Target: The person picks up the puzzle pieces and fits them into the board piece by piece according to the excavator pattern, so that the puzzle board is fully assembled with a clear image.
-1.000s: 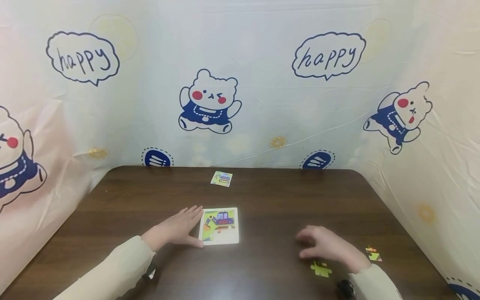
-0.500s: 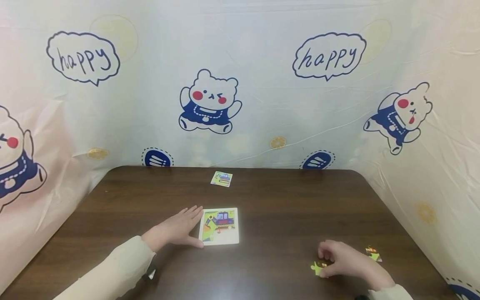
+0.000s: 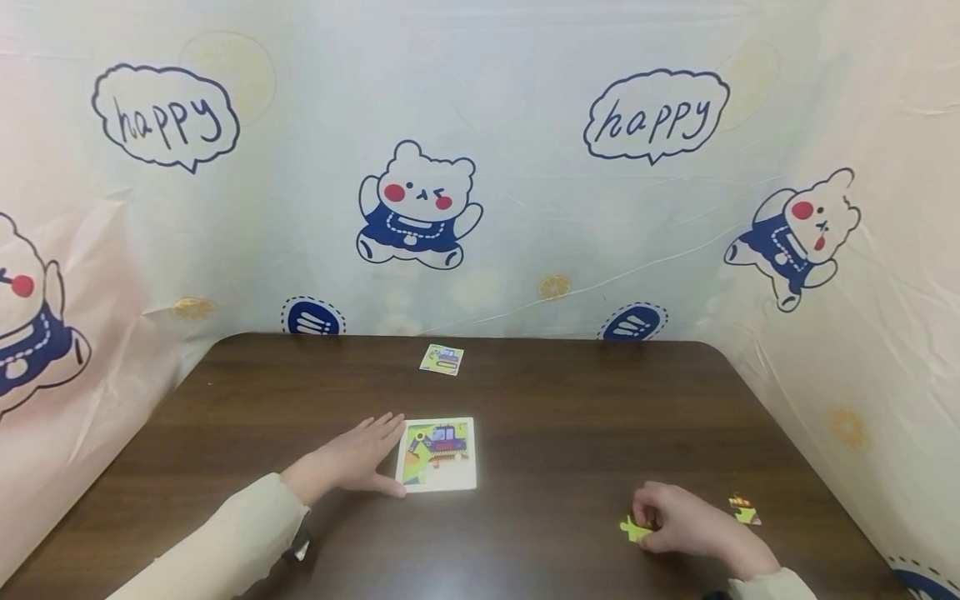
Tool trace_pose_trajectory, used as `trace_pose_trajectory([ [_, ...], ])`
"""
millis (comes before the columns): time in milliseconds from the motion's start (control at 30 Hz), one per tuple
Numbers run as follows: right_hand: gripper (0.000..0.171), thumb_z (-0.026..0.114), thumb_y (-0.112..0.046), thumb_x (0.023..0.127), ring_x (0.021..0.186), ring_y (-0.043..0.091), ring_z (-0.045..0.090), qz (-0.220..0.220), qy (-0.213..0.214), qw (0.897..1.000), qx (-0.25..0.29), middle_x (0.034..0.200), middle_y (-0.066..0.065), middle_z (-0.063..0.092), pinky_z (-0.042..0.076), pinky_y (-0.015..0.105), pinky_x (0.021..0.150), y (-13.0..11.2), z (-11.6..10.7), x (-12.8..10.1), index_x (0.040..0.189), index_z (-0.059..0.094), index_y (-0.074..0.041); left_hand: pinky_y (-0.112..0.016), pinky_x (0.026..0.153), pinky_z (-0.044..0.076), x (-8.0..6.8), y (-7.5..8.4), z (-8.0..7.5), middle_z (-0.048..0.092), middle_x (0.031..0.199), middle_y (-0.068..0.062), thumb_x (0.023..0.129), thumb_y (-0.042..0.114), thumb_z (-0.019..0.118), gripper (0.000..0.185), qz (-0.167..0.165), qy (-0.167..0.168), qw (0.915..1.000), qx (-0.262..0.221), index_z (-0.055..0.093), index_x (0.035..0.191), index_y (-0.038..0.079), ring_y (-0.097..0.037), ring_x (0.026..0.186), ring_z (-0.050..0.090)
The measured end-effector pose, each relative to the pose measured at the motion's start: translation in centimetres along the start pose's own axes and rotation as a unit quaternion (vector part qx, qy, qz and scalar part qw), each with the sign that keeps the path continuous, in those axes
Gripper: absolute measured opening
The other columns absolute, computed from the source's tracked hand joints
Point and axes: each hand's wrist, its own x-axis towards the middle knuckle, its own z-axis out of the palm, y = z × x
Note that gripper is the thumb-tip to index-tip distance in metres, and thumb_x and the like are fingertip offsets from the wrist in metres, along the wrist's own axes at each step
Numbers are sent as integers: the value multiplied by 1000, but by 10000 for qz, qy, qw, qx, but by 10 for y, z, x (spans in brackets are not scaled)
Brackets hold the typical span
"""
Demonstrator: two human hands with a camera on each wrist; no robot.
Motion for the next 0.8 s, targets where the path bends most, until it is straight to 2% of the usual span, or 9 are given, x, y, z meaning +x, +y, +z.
trace_pose_trajectory([
  [267, 24, 73, -9, 75, 62, 1, 40, 160, -61, 9998, 95, 74, -10, 41, 36, 19, 50, -1, -1, 3, 77, 49, -14, -45, 107, 18, 1, -1, 1, 28, 145, -19, 72, 65, 62, 102, -12, -16, 10000, -67, 33, 139, -6, -33, 134, 22],
  [567, 24, 73, -8, 75, 66, 2, 43, -184, 164, 9997, -18, 77, -10, 42, 38, 19, 53, -2, -2, 3, 79, 51, -16, -44, 107, 18, 0, 0, 0, 28, 145, -18, 71, 66, 62, 103, -9, 0, 10000, -57, 33, 139, -5, -32, 134, 22],
  [800, 21, 71, -10, 79, 68, 3, 49, 94, -36, 9997, 242, 77, -12, 49, 42, 21, 55, -8, -7, 10, 80, 50, -14, -45, 107, 18, 1, 0, 1, 28, 145, -18, 71, 66, 62, 102, -35, -11, 10000, -2, 33, 139, -5, -32, 134, 22],
])
